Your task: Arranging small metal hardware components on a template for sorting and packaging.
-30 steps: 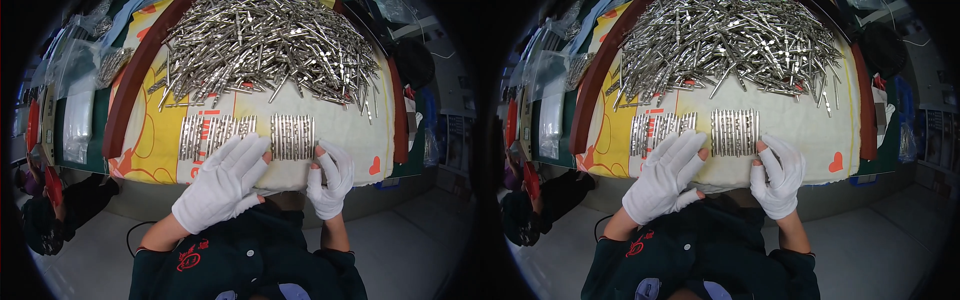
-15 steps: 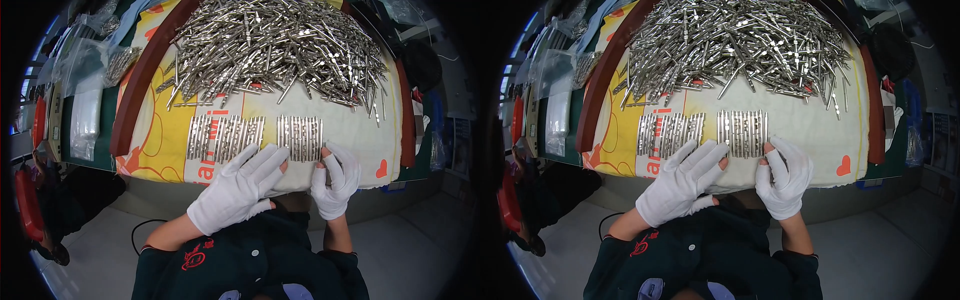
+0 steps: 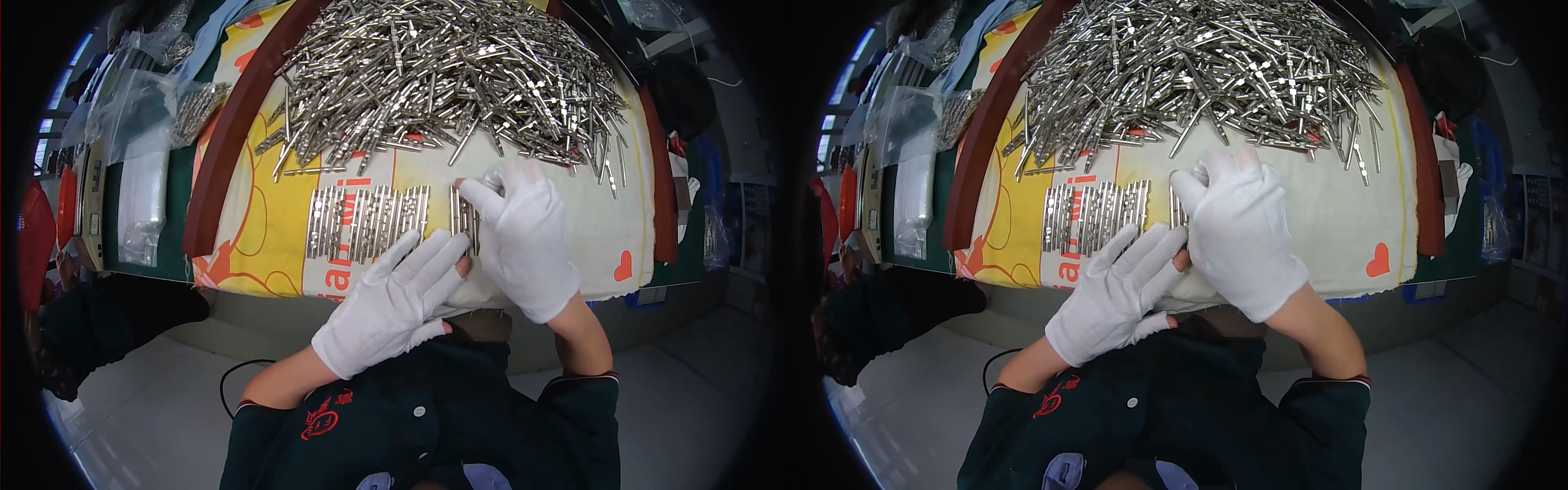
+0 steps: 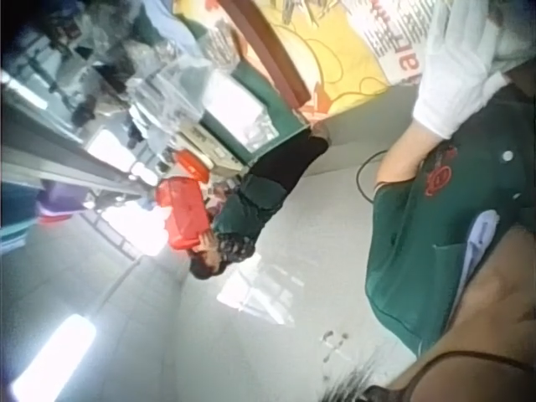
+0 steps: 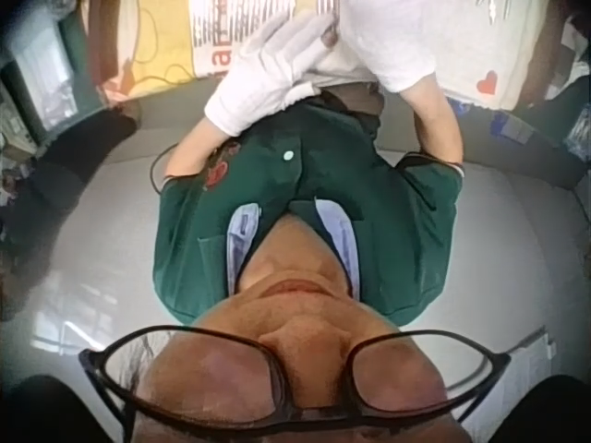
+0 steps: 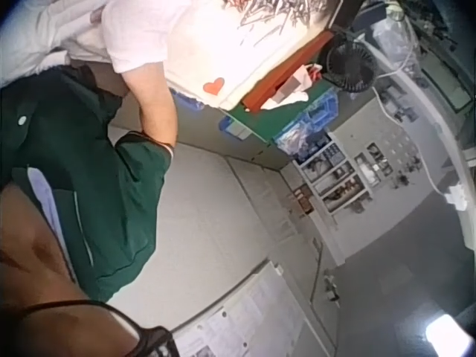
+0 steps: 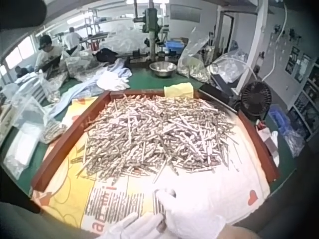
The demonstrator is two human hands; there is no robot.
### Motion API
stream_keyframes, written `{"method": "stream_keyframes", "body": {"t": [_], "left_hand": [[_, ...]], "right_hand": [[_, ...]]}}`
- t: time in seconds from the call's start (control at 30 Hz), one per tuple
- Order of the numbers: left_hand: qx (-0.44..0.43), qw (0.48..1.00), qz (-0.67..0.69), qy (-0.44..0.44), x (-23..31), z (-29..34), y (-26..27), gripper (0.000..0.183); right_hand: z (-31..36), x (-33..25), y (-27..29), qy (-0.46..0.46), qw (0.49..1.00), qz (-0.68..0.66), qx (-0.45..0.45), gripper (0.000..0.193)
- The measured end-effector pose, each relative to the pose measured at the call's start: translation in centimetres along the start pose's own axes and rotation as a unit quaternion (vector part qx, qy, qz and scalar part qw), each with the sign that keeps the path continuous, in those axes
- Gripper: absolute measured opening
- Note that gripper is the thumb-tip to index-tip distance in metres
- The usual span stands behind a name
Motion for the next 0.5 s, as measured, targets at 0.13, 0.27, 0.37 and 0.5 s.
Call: {"method": "stream_keyframes", "body": {"t": [0.13, 0.27, 0.37, 0.5], "left_hand": [[0.000, 1.000, -0.017, -0.001, 0.2, 0.0, -0.2, 0.073], [-0.001, 0.999, -0.034, -0.009, 0.3, 0.2, -0.4, 0.074], [0.002, 1.000, -0.028, -0.012, 0.2, 0.1, -0.7, 0.073], [0.035, 0.999, -0.019, -0.013, 0.1, 0.3, -0.8, 0.074]], "right_hand": [[-1.6, 0.9, -1.3, 0.005, 1.000, 0.014, -0.024, 0.031], [-2.4, 1.9, -1.3, 0.020, 0.997, -0.042, -0.059, 0.028], [-2.5, 2.4, -1.6, 0.021, 0.992, -0.107, -0.066, 0.025], [-2.4, 2.6, -0.9, -0.024, 0.965, -0.245, -0.090, 0.011]]}}
Point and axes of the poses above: each hand's wrist, its own z-axis away from the middle knuckle, its own y-axis out of the back of the hand, x = y × z, the point moved 5 cm from there along -z, towards the middle knuckle, and after that the axes turned 12 degrees about -z, right-handed, at the moved point
